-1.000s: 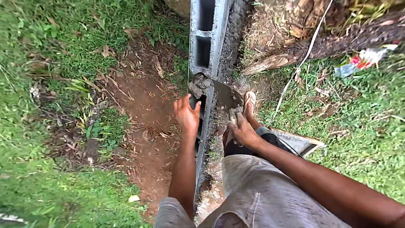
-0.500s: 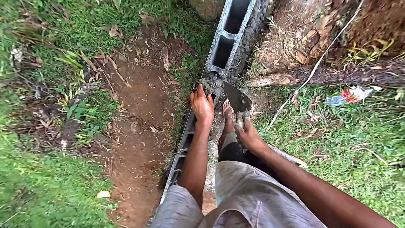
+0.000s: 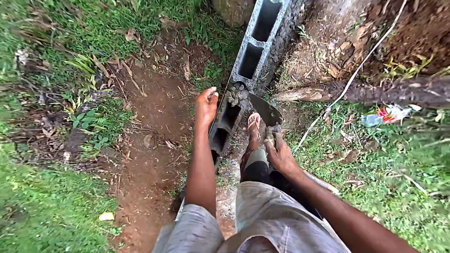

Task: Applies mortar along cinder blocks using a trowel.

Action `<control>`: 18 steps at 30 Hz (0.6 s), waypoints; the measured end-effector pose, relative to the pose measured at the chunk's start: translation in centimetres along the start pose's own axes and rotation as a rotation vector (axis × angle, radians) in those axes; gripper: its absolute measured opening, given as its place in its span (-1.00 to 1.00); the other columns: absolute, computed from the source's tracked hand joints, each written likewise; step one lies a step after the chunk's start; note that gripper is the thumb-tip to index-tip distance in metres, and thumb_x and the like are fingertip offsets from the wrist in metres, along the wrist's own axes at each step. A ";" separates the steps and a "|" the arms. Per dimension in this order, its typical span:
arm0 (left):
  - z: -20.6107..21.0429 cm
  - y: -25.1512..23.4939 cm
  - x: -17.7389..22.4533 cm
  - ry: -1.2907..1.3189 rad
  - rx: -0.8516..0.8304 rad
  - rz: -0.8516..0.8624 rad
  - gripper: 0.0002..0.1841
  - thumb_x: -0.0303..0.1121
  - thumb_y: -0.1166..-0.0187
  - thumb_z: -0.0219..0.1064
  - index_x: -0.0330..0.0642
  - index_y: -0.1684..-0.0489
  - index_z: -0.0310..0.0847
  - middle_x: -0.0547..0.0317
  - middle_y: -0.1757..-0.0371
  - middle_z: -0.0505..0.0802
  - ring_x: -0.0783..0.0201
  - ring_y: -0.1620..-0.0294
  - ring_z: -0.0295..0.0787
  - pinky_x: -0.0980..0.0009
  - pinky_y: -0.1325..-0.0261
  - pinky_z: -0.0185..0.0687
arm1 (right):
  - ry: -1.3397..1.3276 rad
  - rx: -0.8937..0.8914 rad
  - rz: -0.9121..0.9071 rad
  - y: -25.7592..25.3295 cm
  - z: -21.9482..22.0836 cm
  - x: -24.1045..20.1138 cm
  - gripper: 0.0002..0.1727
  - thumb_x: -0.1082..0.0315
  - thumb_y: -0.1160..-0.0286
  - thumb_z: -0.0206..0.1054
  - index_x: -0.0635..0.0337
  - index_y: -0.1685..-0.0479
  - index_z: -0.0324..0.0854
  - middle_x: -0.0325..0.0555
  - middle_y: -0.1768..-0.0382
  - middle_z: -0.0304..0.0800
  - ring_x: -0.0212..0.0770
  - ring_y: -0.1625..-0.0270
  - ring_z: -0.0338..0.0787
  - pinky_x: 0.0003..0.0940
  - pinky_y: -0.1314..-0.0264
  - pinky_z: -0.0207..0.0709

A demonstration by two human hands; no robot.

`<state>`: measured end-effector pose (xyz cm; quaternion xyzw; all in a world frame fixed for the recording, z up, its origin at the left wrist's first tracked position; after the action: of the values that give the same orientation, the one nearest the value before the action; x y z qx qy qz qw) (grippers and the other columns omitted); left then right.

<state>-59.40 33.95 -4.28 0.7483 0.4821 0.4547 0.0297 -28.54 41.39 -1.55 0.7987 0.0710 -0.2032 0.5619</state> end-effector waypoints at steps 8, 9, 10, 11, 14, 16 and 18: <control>4.8 -7.5 -3.4 0.220 -0.376 0.046 -0.48 -0.08 -0.91 -0.09 -0.09 -0.72 0.41 0.07 -0.72 0.53 0.19 -0.75 0.36 0.08 -0.82 0.16 | 0.067 0.121 -0.117 0.1 -1.0 0.8 -0.34 0.08 -0.77 0.08 0.25 -0.76 0.23 0.17 0.05 0.83 0.03 0.20 0.87 0.13 0.04 0.74; 5.4 -7.8 -3.1 0.222 -0.405 0.080 -0.46 -0.08 -0.92 -0.13 -0.09 -0.75 0.36 0.08 -0.75 0.49 0.20 -0.78 0.31 0.09 -0.85 0.11 | 0.064 0.132 -0.125 0.2 -0.9 1.0 -0.34 0.07 -0.76 0.09 0.24 -0.76 0.24 0.12 0.14 0.82 -0.03 0.31 0.85 0.09 0.15 0.76; 6.0 -7.9 -2.8 0.215 -0.432 0.116 -0.45 -0.08 -0.92 -0.16 -0.11 -0.77 0.32 0.07 -0.77 0.46 0.19 -0.80 0.28 0.10 -0.87 0.06 | 0.058 0.136 -0.127 0.3 -0.8 1.2 -0.33 0.06 -0.75 0.09 0.24 -0.75 0.24 0.08 0.19 0.81 -0.07 0.37 0.82 0.06 0.21 0.76; 6.4 -7.9 -2.6 0.210 -0.457 0.146 -0.44 -0.09 -0.93 -0.19 -0.13 -0.78 0.31 0.05 -0.78 0.44 0.18 -0.81 0.26 0.11 -0.88 0.03 | 0.053 0.133 -0.119 0.4 -0.7 1.3 -0.32 0.04 -0.74 0.08 0.23 -0.75 0.24 0.07 0.19 0.80 -0.08 0.37 0.81 0.05 0.21 0.76; 7.3 -7.6 -3.2 0.212 -0.532 0.184 -0.43 -0.08 -0.93 -0.22 -0.14 -0.80 0.29 0.04 -0.79 0.42 0.18 -0.83 0.22 0.13 -0.90 -0.05 | 0.043 0.131 -0.092 0.4 -0.1 1.8 -0.30 0.02 -0.73 0.07 0.25 -0.76 0.22 0.04 0.23 0.78 -0.11 0.41 0.78 0.01 0.27 0.75; 7.1 -7.4 -4.4 0.151 -0.568 0.186 -0.43 -0.05 -0.93 -0.22 -0.10 -0.76 0.35 0.03 -0.75 0.49 0.16 -0.80 0.29 0.11 -0.88 0.00 | 0.008 0.127 -0.092 0.3 0.2 2.0 -0.29 0.03 -0.74 0.05 0.29 -0.76 0.19 -0.02 0.31 0.73 -0.18 0.51 0.72 -0.09 0.41 0.73; 6.8 -7.2 -6.2 0.072 -0.595 0.184 -0.44 -0.05 -0.94 -0.21 -0.13 -0.67 0.48 -0.04 -0.66 0.59 0.08 -0.73 0.41 0.03 -0.83 0.11 | 0.000 0.141 -0.097 0.6 0.1 2.1 -0.29 0.05 -0.72 0.04 0.31 -0.75 0.17 -0.09 0.40 0.68 -0.25 0.59 0.65 -0.18 0.52 0.68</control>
<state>-60.33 35.86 -15.82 0.7306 0.2591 0.6028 0.1889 -26.48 40.85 -1.87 0.8319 0.0951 -0.2348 0.4937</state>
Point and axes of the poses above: each hand's wrist, its own y-axis away from the middle knuckle, its own z-axis out of the palm, x = y × z, the point moved 8 cm from there along -y, towards the middle knuckle
